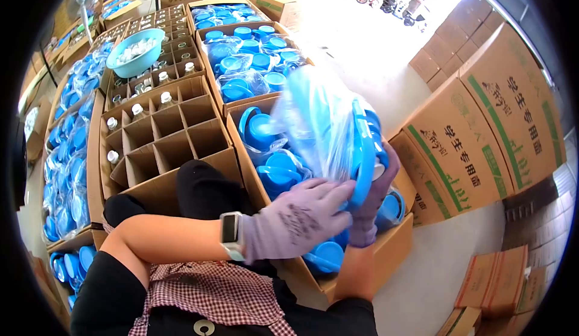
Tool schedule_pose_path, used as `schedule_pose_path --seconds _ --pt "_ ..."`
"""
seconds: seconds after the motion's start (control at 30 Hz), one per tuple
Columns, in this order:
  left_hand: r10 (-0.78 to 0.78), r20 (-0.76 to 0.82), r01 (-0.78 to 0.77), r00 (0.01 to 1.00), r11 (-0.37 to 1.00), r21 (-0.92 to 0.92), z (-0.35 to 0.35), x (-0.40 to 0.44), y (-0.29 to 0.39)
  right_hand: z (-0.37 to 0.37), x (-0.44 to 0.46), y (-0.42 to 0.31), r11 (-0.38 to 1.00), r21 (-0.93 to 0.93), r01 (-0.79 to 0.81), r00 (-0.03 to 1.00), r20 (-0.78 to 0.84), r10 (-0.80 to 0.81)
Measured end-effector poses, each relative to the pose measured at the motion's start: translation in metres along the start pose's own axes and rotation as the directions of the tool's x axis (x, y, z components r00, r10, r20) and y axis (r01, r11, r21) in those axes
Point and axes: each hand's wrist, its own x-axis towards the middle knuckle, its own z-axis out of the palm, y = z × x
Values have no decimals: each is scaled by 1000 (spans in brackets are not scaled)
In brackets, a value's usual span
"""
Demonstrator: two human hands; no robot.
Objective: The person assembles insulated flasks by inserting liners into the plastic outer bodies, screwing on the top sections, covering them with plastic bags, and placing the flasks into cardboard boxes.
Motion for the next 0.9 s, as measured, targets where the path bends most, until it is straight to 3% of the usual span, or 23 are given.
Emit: schedule_pose_path --seconds 0.03,0.07,0.17,0.27,0.37,0.4,0.47,0.57,0.63,0.8,0.83,0.9 --pt "11 -65 -16 998 997 -78 0 -18 -14 5 22 14 987 147 63 998 -38 -58" --pt "16 -126 -36 992 987 -158 -1 -38 -27 10 36 21 991 117 71 997 -21 -69" --pt "23 87 -9 996 988 -152 -2 -103 -62 29 92 67 960 -108 258 951 205 -233" --pt "-191 174 215 966 968 -128 0 -154 -93 65 156 109 964 70 256 824 506 -256" --pt "-318 83 318 944 948 15 5 -176 -114 130 208 158 958 -18 288 665 723 -186" --pt "-355 48 351 934 933 74 6 -179 -120 159 216 175 942 -143 303 649 755 -95" --pt "-451 42 445 892 889 107 22 -189 -132 216 231 202 859 -376 346 625 776 88" --pt "-482 90 463 872 870 170 37 -198 -143 272 242 208 829 -529 182 717 648 257" --pt "-496 54 485 867 863 140 38 -196 -145 300 254 221 814 -552 181 682 667 300" --pt "-490 50 484 870 870 93 33 -199 -152 329 235 262 607 -776 172 641 556 529" --pt "-484 43 479 874 873 90 33 -201 -153 311 225 211 582 -798 155 645 528 552" --pt "-479 34 475 877 876 79 32 -205 -154 326 196 233 882 -467 65 709 643 288"
